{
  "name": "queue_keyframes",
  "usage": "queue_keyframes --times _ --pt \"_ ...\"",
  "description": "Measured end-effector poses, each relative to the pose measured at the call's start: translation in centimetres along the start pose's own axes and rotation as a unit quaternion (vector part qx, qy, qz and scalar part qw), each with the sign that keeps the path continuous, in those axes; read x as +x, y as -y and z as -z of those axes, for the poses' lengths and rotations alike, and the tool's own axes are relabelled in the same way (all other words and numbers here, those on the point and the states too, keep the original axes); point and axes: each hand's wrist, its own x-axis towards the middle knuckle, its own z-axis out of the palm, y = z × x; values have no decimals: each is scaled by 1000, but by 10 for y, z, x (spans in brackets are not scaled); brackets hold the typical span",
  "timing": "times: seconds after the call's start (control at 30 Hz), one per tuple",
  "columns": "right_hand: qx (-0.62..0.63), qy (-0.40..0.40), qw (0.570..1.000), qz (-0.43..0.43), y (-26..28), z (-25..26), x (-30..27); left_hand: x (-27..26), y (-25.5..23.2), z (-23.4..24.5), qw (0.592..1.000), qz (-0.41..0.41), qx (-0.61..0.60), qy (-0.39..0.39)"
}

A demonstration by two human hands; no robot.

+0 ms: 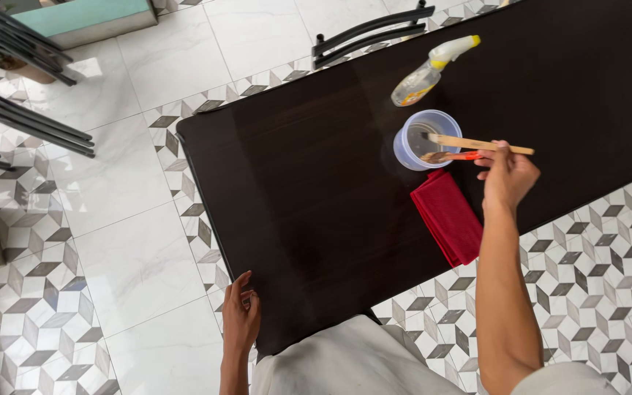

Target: The person scrubs a dark wooden table with a small brush and liquid from a container, then wipes the surface with a red cloth. The person repeats the scrubbing and wiping cycle across different sections of the table.

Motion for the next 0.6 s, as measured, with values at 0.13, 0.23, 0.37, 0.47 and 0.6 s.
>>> queue_keyframes --times 0.13,0.23,0.37,0.47,0.6 --pt "29 48 998 -6 -19 -3 27 -7 -10 -22 999 31 27 9" --pt "-92 33 995 27 -32 1 44 -11 -22 -40 998 49 30 11" --pt "-44 57 996 -48 -51 8 54 -22 -35 -62 998 54 32 16" --pt "-30 93 988 -121 -57 6 60 -23 -45 -75 998 47 34 17" --pt "-14 138 975 -174 -62 1 48 -25 -54 -85 998 44 33 13"
